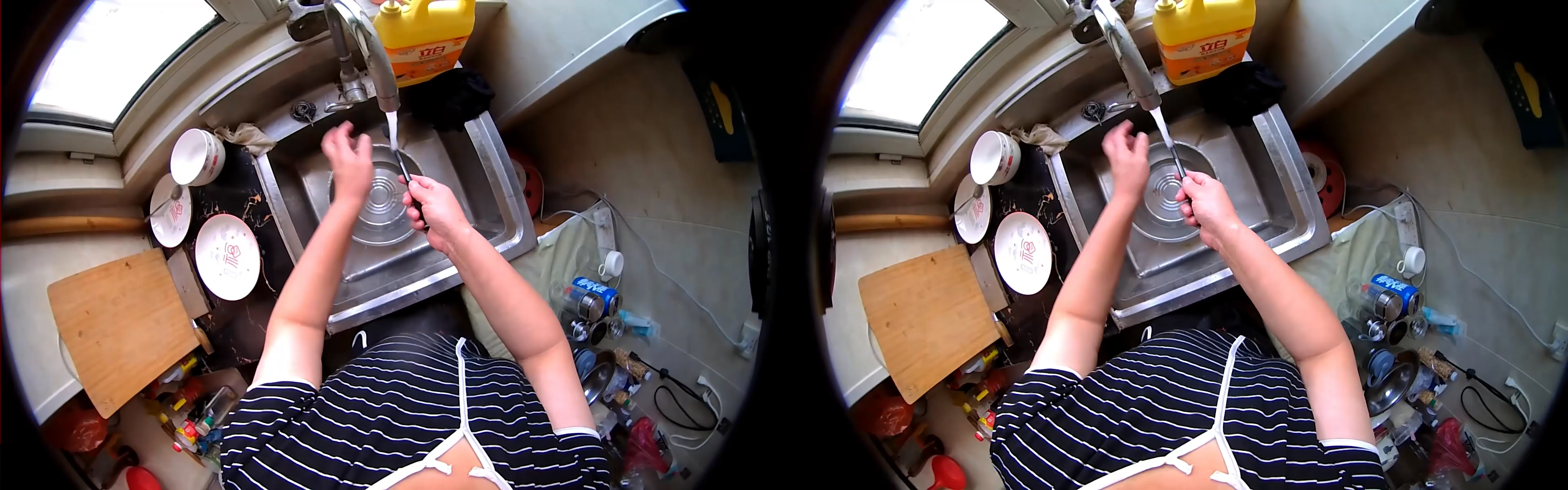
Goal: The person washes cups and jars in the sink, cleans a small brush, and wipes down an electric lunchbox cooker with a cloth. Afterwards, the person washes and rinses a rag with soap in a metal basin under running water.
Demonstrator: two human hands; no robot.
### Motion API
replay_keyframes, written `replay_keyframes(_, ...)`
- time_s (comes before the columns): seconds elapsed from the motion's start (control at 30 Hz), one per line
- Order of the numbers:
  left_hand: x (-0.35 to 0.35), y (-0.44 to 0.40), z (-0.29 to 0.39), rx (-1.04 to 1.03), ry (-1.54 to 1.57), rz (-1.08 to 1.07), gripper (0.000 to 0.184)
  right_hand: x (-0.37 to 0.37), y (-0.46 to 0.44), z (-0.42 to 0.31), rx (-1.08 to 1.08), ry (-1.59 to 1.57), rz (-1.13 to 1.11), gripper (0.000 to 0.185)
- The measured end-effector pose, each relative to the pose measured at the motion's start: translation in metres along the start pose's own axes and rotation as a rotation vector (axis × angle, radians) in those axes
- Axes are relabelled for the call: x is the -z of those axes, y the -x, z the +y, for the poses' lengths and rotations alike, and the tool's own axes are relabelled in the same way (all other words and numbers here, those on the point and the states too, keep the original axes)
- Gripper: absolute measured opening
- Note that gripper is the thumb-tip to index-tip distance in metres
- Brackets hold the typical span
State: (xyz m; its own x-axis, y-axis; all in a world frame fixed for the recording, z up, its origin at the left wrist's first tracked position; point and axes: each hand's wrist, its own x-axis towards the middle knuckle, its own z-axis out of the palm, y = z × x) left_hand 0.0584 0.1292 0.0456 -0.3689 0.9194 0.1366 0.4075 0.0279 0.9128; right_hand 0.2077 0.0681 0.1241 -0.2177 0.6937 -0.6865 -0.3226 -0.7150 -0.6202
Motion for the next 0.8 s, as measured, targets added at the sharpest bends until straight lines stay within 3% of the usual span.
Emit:
replay_keyframes(0.07,-0.016,0.026,0.0,0.643,0.899,-0.303,0.035,0.002,-0.002,0.001,-0.008,-0.003,0.027,0.022)
replay_keyframes(0.1,-0.013,0.033,0.024,0.704,0.992,-0.389,0.033,0.005,-0.003,0.003,-0.013,0.03,0.001,0.022)
replay_keyframes(0.17,-0.024,0.028,0.027,0.718,1.047,-0.332,0.024,0.005,-0.003,0.01,-0.019,0.064,-0.021,0.021)
replay_keyframes(0.27,-0.031,0.017,0.037,0.769,1.054,-0.312,0.025,0.0,-0.004,0.03,0.11,0.154,0.054,0.021)
replay_keyframes(0.33,-0.028,0.011,0.045,0.805,1.01,-0.343,0.031,0.003,-0.013,0.041,0.322,0.26,0.133,0.025)
replay_keyframes(0.43,-0.021,0.003,0.044,0.752,0.966,-0.481,0.049,0.008,-0.016,0.051,0.286,0.273,0.114,0.024)
replay_keyframes(0.47,-0.023,0.004,0.045,0.749,0.968,-0.484,0.049,0.01,-0.018,0.053,0.255,0.245,0.075,0.022)
replay_keyframes(0.5,-0.024,0.006,0.047,0.641,0.988,-0.434,0.048,0.021,-0.034,0.066,0.411,0.371,0.104,0.022)
replay_keyframes(0.6,-0.017,0.018,0.05,0.462,0.997,-0.385,0.042,0.033,-0.061,0.068,0.503,0.494,0.082,0.024)
replay_keyframes(0.63,-0.019,0.025,0.045,0.279,0.818,-0.406,0.038,0.03,-0.071,0.064,0.655,0.513,0.096,0.022)
replay_keyframes(0.67,-0.02,0.029,0.038,0.102,0.637,-0.421,0.033,0.029,-0.079,0.06,0.656,0.512,0.092,0.022)
replay_keyframes(0.73,-0.02,0.03,0.03,0.07,0.538,-0.479,0.027,0.017,-0.081,0.04,0.789,0.69,0.163,0.022)
replay_keyframes(0.8,-0.02,0.026,0.033,-0.064,0.367,-0.293,0.027,0.008,-0.077,0.015,0.68,0.789,0.158,0.02)
